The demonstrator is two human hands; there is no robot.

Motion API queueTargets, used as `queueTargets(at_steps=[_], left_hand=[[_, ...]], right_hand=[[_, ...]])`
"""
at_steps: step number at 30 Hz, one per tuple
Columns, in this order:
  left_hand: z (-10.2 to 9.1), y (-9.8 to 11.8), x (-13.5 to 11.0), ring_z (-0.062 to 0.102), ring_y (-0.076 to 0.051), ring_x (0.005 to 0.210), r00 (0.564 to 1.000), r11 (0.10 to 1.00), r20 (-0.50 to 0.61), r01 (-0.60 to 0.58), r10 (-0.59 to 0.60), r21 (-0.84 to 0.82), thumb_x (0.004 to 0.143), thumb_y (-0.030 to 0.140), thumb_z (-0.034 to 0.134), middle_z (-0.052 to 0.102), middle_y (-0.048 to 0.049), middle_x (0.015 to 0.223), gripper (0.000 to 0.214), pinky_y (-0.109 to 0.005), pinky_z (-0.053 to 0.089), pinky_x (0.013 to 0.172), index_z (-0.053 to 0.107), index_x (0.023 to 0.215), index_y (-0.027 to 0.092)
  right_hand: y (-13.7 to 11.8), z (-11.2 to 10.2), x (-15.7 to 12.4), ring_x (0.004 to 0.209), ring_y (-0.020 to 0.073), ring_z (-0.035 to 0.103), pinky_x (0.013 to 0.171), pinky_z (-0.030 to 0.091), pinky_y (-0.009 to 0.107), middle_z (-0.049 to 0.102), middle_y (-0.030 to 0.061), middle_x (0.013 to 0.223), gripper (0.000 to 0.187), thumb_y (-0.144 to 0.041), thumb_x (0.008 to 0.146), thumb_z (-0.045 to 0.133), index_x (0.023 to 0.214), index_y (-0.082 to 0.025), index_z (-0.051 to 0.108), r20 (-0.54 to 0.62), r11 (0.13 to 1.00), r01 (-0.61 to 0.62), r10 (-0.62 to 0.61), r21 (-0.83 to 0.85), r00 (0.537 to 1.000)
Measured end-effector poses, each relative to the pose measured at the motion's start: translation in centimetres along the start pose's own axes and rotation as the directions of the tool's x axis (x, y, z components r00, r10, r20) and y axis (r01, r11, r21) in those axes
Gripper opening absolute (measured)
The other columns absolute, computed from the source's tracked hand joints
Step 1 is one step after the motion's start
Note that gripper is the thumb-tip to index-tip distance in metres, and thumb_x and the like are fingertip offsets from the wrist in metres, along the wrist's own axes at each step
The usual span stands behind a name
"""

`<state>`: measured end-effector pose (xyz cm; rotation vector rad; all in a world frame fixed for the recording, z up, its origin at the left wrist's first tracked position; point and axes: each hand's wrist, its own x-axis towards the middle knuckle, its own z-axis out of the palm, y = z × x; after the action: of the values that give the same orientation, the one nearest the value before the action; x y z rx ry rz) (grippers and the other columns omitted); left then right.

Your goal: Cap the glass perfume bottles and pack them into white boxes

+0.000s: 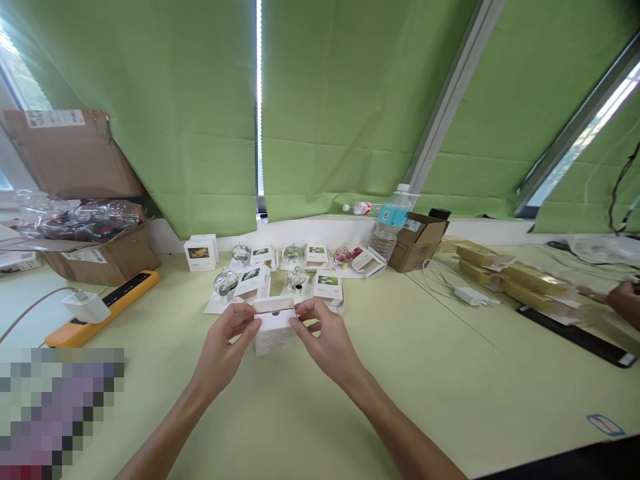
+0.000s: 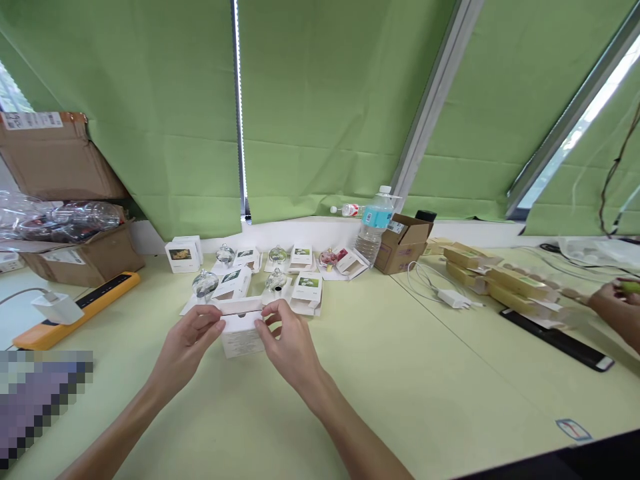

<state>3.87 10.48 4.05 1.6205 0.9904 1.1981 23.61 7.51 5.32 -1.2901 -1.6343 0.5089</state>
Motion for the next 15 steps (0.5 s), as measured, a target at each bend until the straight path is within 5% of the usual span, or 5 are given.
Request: queueTargets(at_steps=[15], left_hand=[[0.12,-0.23,0.35,0.063,-0.019,0.094,0.997,0.996,0.007,0.079,-0.079,-0.046,0.085,0.041,0.058,0.068,-0.0045,0.103,0.025,-0.027,0.048,0.076,0.057,0.099,0.022]], right_hand=[[-0.20,0.02,0.09,0.076,0.0158,0.062,0.060,0.052,0.028,0.062,0.0039,0.098,0.016,-0.032,0.085,0.056,0.095,-0.022,0.048,-0.009,0.998,-0.037,0.038,0.042,0.999]])
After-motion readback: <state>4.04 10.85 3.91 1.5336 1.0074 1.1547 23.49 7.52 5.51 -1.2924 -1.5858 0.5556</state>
